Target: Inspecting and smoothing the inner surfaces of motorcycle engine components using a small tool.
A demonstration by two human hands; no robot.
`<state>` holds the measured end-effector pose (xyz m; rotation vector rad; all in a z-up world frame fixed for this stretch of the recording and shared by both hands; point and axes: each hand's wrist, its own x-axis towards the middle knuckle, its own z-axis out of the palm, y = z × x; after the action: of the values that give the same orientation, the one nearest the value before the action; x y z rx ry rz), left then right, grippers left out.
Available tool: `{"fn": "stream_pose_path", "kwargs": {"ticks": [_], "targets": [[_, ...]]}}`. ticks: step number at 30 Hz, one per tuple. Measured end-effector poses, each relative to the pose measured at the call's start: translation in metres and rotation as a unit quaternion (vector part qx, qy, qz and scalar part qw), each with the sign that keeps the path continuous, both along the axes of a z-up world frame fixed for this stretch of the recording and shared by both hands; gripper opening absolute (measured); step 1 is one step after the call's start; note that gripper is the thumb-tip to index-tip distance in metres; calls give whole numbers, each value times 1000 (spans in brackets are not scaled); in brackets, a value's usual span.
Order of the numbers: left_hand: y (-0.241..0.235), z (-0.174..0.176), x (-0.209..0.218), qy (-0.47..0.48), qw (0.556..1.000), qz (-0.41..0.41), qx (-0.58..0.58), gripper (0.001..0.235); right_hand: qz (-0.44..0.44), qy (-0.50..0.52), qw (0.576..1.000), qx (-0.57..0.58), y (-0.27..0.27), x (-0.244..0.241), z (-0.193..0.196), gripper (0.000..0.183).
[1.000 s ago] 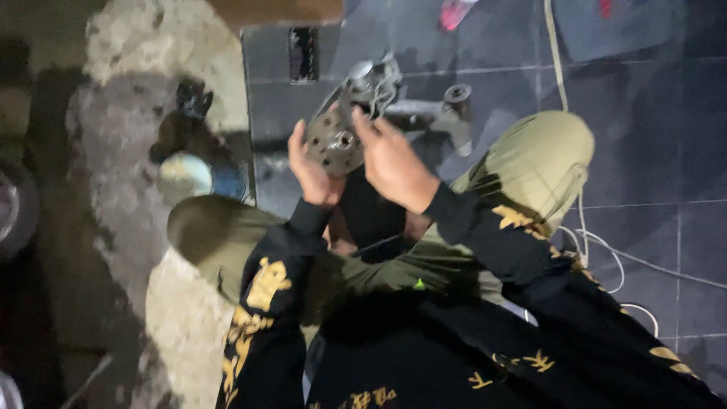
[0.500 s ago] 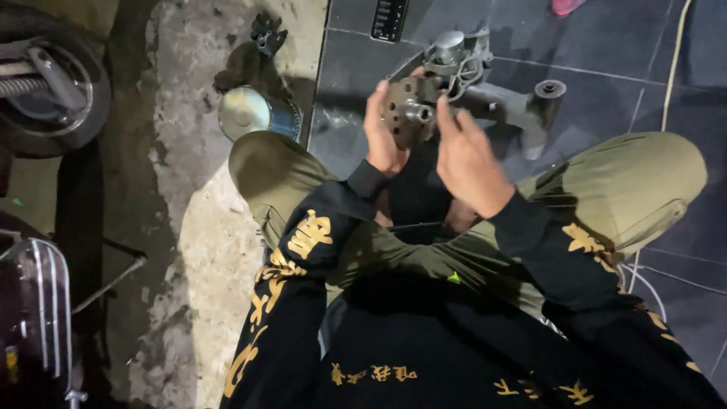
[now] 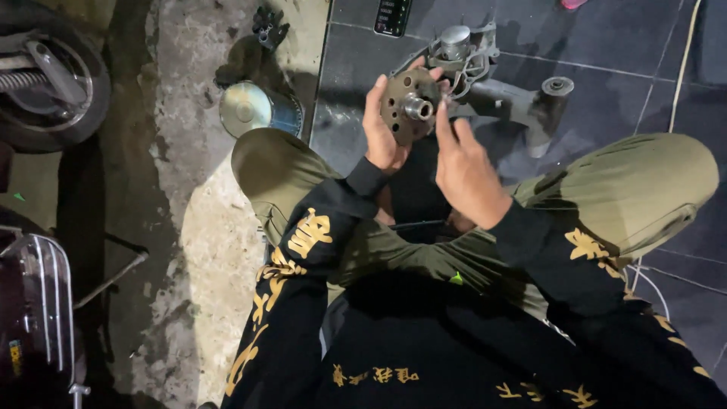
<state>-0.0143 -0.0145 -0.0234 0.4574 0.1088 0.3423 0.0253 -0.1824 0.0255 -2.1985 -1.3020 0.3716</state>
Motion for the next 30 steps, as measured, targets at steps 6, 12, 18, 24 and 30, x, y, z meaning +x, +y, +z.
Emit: {"fn": "stream_pose_path", "kwargs": {"ticks": [6, 12, 18, 24, 30], "targets": [[-1, 12, -3, -50, 997, -38, 36, 73, -12, -8, 999, 37, -3, -6, 3, 62], [-14, 3, 0, -71, 997, 5, -15, 58, -1, -88, 992, 87, 0, 11, 4, 56], [-6, 12, -1, -88, 996, 20, -7, 63, 3, -23, 997, 79, 5, 9, -3, 59], [4, 1, -2, -59, 998, -5, 18, 73, 9, 36, 999, 10, -2, -3, -7, 57], [-6, -13, -2, -74, 997, -11, -3, 62, -3, -71, 992, 107, 5, 8, 0, 57]]}}
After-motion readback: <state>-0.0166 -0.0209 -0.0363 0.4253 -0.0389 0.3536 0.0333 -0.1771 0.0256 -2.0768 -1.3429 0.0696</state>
